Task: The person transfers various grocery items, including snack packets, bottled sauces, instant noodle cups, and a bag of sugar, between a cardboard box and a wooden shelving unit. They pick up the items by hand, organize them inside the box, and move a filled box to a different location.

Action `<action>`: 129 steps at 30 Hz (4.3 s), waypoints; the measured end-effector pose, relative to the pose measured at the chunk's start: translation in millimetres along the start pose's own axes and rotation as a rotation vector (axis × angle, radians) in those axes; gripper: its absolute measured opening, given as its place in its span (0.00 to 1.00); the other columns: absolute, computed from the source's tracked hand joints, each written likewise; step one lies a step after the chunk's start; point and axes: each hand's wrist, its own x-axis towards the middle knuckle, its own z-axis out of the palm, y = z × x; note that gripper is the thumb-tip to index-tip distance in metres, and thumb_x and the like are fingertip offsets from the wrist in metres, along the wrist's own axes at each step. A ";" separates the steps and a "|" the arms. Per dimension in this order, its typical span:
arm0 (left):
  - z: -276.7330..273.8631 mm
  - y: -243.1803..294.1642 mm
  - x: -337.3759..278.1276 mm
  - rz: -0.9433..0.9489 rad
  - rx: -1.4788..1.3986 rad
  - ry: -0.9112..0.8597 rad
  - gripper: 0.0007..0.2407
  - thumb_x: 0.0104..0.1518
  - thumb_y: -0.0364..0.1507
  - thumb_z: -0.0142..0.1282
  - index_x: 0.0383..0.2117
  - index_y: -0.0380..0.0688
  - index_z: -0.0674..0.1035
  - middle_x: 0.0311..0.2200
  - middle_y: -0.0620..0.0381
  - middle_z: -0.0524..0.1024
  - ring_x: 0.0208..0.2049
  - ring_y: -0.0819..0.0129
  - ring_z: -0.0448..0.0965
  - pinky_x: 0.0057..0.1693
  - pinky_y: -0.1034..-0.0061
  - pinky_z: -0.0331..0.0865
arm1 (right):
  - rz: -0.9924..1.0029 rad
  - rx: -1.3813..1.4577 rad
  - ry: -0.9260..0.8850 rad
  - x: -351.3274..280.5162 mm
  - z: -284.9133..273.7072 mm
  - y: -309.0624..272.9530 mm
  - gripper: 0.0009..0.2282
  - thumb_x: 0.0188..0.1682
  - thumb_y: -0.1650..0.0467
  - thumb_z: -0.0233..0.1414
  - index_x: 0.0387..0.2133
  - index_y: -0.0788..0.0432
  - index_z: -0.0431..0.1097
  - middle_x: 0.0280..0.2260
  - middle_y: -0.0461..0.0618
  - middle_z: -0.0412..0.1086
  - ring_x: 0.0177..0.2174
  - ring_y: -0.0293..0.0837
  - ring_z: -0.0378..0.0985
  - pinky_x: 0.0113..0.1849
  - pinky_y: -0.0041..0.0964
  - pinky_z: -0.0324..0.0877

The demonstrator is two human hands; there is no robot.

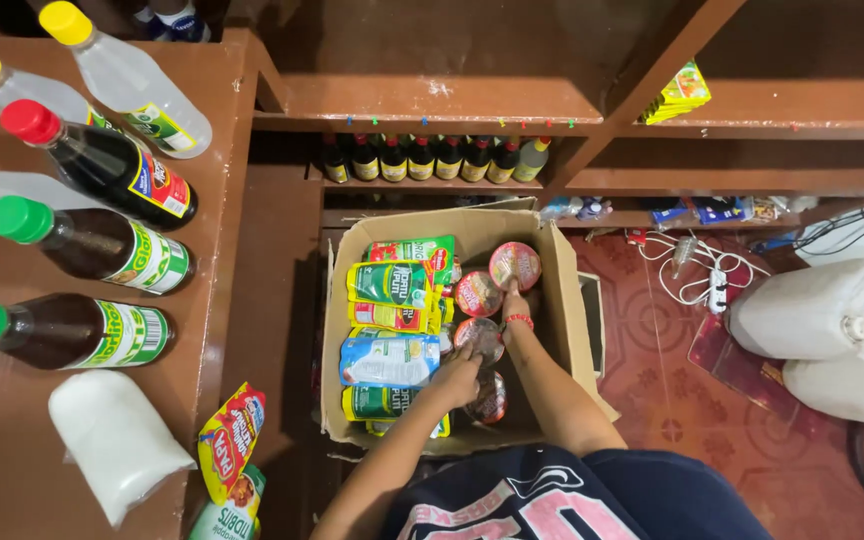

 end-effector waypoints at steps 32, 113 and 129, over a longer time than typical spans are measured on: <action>-27.5 1.2 17.3 0.086 -0.098 0.222 0.21 0.51 0.21 0.55 0.55 0.35 0.73 0.62 0.34 0.63 0.62 0.36 0.64 0.66 0.55 0.62 | -0.636 0.026 0.136 -221.5 -47.8 -71.9 0.15 0.59 0.68 0.49 0.23 0.63 0.64 0.20 0.46 0.71 0.21 0.36 0.73 0.25 0.33 0.69; -170.2 21.1 -138.3 -0.158 -0.297 0.652 0.39 0.34 0.33 0.73 0.62 0.53 0.70 0.59 0.46 0.62 0.56 0.39 0.63 0.62 0.53 0.60 | -1.005 -0.783 0.029 -34.7 -56.1 -62.4 0.09 0.40 0.83 0.50 0.30 0.63 0.74 0.31 0.63 0.75 0.34 0.58 0.80 0.37 0.45 0.73; -210.8 16.7 -164.7 -0.256 -0.300 0.728 0.38 0.35 0.31 0.71 0.62 0.54 0.70 0.60 0.51 0.63 0.54 0.43 0.65 0.62 0.57 0.62 | -0.724 -0.921 -0.800 -215.1 24.1 -22.4 0.39 0.42 0.61 0.74 0.52 0.73 0.53 0.45 0.74 0.66 0.44 0.65 0.73 0.42 0.58 0.71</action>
